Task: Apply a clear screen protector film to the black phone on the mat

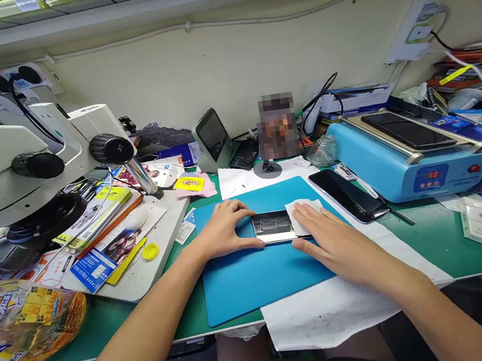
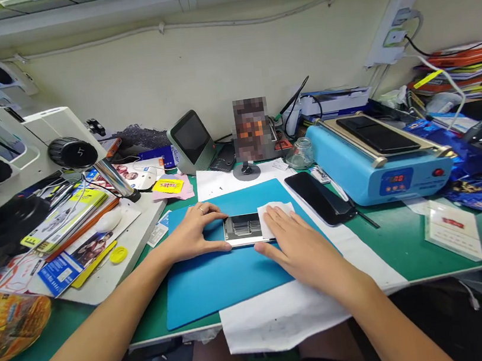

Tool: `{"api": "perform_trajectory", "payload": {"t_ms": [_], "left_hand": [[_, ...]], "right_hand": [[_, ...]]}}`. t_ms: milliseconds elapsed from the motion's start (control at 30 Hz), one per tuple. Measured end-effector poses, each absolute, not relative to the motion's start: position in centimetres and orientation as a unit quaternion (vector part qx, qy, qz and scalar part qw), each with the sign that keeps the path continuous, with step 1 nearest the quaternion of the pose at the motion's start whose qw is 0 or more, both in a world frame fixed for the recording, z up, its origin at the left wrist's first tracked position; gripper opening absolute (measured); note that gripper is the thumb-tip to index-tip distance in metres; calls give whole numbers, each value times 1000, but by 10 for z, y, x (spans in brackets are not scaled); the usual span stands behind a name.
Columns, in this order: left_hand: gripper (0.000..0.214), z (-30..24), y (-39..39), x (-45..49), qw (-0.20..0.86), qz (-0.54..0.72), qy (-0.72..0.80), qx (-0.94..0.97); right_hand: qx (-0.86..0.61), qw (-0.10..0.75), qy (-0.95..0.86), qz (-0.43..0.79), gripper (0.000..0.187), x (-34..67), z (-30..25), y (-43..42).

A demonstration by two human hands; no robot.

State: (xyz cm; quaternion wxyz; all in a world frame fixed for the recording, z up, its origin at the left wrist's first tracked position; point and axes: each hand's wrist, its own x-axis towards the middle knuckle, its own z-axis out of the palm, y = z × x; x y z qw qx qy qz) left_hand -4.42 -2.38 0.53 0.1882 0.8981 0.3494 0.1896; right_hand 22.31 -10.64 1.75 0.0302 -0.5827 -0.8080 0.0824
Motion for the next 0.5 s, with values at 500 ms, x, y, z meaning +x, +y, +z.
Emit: {"api": "perform_trajectory", "payload": {"t_ms": [500], "left_hand": [[63,7,-25,-45,198,184,355,895]], "right_hand": [[-631,29,-774,31,89,218,18,-105]]}}
